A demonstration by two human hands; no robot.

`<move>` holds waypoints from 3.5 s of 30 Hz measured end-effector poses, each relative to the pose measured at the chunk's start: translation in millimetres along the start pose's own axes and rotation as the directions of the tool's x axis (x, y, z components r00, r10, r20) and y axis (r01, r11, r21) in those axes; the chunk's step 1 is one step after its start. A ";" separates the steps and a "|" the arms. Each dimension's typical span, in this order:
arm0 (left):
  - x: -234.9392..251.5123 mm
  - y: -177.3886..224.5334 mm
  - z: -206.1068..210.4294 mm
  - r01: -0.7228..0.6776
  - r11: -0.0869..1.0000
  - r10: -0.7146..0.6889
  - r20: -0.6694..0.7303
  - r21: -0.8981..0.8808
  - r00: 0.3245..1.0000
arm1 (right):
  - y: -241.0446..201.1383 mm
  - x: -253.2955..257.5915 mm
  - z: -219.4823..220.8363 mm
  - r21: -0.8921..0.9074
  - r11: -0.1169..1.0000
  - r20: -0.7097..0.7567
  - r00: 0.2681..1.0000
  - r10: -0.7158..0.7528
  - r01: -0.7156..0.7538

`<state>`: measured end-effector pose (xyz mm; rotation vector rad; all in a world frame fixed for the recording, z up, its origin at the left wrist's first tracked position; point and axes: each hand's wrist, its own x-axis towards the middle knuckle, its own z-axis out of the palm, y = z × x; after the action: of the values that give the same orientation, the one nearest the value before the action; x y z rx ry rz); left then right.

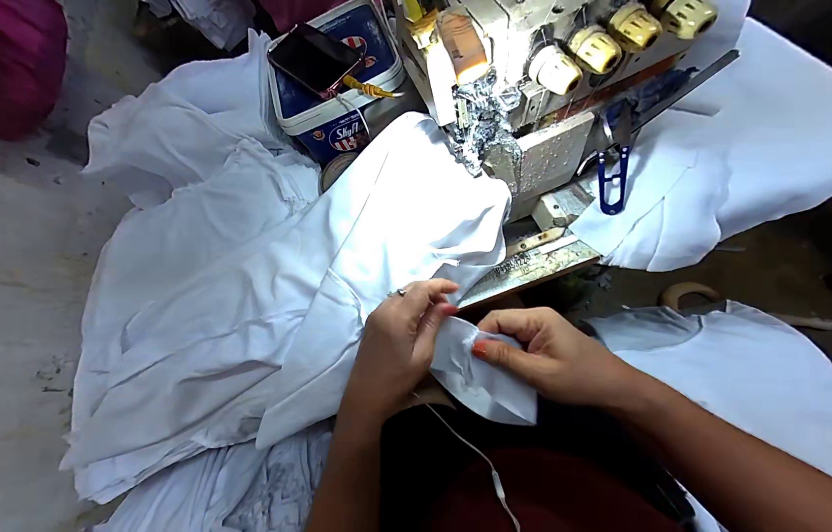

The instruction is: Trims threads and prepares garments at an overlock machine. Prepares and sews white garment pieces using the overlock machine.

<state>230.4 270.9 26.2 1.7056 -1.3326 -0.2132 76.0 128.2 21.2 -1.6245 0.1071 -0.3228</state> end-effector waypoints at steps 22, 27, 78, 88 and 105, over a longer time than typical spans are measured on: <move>8.6 -22.3 9.9 0.189 0.685 0.224 0.451 -0.704 0.864 | -5.9 9.1 -24.4 -0.091 0.983 0.363 0.924 -0.118 0.161; 12.8 -21.5 18.3 0.432 0.571 0.140 0.601 -0.698 0.787 | 5.8 -5.8 -26.4 -0.129 0.972 0.267 0.950 -0.159 0.198; 164.1 -26.1 7.5 0.081 0.893 0.034 -0.244 0.444 0.969 | 26.5 89.4 -44.1 -0.447 0.894 -0.562 0.781 -0.273 -0.010; 104.1 -17.7 -26.8 -0.466 0.795 0.291 0.430 0.388 0.855 | 30.2 87.7 -46.8 -0.397 0.917 -0.568 0.778 -0.269 0.027; 100.9 65.1 -17.1 -0.631 0.579 0.133 0.704 0.516 0.698 | -26.8 11.2 -67.1 -0.835 0.367 0.221 0.861 -0.459 0.410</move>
<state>237.4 197.5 122.5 1.9663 -2.5490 0.1042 65.1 63.0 52.5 -2.6901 -0.1783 -0.8291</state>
